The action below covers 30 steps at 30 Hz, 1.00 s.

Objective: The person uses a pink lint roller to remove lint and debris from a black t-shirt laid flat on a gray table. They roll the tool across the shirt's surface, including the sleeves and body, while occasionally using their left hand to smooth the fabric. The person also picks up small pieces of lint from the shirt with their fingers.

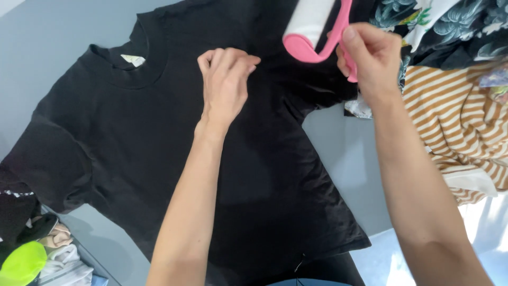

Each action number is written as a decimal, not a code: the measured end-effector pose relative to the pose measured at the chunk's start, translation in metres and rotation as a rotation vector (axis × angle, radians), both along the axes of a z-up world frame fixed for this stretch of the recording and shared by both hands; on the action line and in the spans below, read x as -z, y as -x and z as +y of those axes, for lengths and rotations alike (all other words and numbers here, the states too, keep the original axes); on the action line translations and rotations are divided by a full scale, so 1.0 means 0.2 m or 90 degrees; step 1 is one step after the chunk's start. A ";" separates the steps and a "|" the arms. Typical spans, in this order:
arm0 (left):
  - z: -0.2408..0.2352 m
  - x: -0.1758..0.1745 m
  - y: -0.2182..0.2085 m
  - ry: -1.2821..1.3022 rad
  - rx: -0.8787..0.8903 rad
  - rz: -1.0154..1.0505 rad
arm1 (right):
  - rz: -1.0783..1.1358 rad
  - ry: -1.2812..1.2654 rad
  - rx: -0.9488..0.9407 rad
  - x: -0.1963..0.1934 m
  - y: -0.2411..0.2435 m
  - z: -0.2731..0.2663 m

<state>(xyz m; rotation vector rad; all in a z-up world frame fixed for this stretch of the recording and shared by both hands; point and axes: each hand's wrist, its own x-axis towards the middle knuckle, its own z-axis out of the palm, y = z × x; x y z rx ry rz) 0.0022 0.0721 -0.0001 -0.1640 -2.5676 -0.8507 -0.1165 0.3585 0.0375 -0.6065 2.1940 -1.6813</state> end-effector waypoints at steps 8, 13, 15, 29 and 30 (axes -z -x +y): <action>0.06 -0.05 0.10 0.138 0.034 -0.177 | 0.000 0.130 0.022 0.14 -0.05 -0.01; 0.22 -0.01 0.17 0.412 -0.093 -0.343 | 0.000 0.092 0.031 0.13 -0.07 -0.02; 0.24 -0.01 0.18 0.454 -0.087 -0.346 | -0.015 0.111 0.041 0.15 -0.07 -0.01; 0.15 -0.52 -1.32 -0.364 -0.035 -0.412 | -0.091 0.159 0.066 0.13 -0.03 0.00; 0.20 -0.52 -1.54 -0.436 -0.083 -0.511 | -0.042 0.076 0.074 0.12 -0.04 -0.01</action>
